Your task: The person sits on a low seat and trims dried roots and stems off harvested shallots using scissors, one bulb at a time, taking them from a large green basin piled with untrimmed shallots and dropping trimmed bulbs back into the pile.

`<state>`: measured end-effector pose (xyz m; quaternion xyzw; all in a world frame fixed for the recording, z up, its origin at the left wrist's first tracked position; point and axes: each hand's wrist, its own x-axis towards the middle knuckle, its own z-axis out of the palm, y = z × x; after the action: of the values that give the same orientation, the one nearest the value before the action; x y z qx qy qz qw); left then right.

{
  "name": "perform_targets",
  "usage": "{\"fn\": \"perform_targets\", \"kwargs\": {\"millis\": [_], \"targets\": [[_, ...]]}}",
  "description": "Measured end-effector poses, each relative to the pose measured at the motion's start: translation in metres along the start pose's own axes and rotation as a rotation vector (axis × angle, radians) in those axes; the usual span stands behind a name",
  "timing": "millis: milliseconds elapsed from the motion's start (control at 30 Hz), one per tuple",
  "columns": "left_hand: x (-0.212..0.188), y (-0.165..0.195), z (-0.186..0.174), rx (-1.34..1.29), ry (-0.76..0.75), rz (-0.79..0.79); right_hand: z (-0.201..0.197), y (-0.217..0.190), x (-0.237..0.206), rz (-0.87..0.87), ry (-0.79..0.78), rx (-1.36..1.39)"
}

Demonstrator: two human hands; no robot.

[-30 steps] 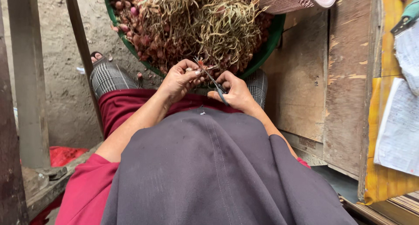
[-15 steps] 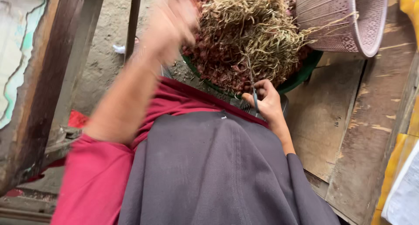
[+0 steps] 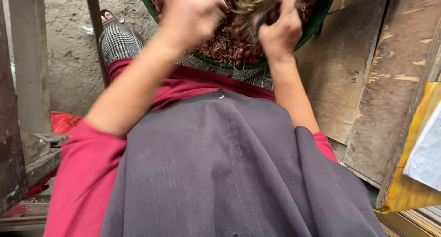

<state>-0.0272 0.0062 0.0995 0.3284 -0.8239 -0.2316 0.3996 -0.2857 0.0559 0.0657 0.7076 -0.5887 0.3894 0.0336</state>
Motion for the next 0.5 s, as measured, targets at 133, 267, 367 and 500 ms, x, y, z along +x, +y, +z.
{"fn": "perform_targets", "kwargs": {"millis": [133, 267, 367, 500], "targets": [[-0.001, -0.008, 0.092, 0.022, -0.009, -0.043, 0.004, 0.034, 0.018, 0.099, 0.028, 0.186], [0.009, -0.019, 0.124, 0.145, -0.036, -0.105, 0.000, 0.054, 0.023, 0.242, -0.053, 0.221], [0.012, -0.015, 0.120, 0.105, -0.100, -0.214, -0.005, 0.055, 0.023, 0.132, -0.090, 0.338], [0.013, -0.001, 0.110, 0.058, -0.190, -0.350, -0.016, 0.053, 0.013, 0.119, -0.171, 0.520]]}}
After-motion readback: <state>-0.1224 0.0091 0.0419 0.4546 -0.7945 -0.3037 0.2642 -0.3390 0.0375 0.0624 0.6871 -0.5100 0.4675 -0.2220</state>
